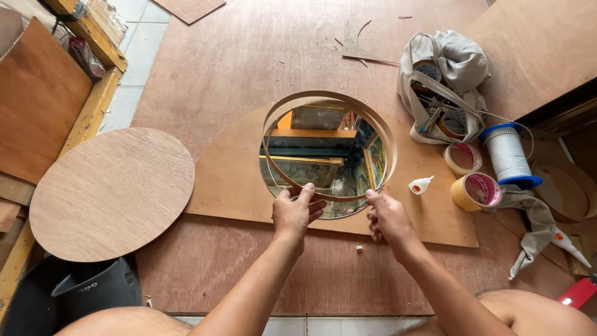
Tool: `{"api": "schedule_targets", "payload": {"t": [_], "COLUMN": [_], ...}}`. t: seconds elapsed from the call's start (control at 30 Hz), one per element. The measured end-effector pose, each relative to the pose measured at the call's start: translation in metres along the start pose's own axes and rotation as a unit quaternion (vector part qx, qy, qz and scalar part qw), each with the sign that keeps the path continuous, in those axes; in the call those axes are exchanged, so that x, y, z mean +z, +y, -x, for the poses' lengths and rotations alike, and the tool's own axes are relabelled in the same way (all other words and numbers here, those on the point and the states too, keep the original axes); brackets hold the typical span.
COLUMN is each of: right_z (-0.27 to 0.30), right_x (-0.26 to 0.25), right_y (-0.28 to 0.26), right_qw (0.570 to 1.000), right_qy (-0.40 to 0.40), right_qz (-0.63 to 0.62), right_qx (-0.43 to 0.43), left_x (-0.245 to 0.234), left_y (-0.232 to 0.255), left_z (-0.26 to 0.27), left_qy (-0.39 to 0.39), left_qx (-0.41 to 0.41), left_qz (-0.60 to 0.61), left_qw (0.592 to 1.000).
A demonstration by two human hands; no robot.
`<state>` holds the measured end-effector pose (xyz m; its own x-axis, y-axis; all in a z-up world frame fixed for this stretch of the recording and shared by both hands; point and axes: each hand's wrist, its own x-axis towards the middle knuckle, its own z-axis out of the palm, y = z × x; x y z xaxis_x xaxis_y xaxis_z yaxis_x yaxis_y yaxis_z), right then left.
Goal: The person applies glue to a thin wooden strip and attaches it to the edge of a round mirror. They then pick up a round wooden board and place it over the mirror to check the fit.
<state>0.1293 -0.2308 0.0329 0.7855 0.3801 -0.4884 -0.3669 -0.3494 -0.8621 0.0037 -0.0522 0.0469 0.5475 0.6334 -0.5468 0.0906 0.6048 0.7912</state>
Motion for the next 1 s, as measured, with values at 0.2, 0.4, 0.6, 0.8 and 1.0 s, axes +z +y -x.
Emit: {"api": "schedule_targets", "payload": {"t": [0.2, 0.4, 0.6, 0.8, 1.0], "right_z": [-0.005, -0.017, -0.01, -0.019, -0.02], "right_x": [0.012, 0.01, 0.005, -0.001, 0.0], "right_y": [-0.007, 0.002, 0.001, 0.008, 0.011], "right_qw": [0.998, 0.997, 0.999, 0.995, 0.99], "right_qy": [-0.021, -0.03, -0.035, -0.061, -0.09], "right_qz": [0.009, -0.053, -0.026, -0.041, -0.035], "right_qx": [0.056, 0.05, -0.011, -0.068, -0.105], "left_x": [-0.001, 0.0, 0.005, 0.003, 0.004], "left_y": [-0.014, -0.019, -0.031, -0.046, -0.048], "left_z": [-0.014, -0.009, 0.003, -0.008, 0.001], "left_qy": [-0.012, -0.023, -0.021, -0.037, -0.079], "left_qx": [-0.005, -0.005, -0.01, -0.081, -0.153], "left_qz": [-0.014, -0.012, 0.015, 0.119, 0.174], "left_qw": [1.0, 1.0, 1.0, 0.989, 0.97]}}
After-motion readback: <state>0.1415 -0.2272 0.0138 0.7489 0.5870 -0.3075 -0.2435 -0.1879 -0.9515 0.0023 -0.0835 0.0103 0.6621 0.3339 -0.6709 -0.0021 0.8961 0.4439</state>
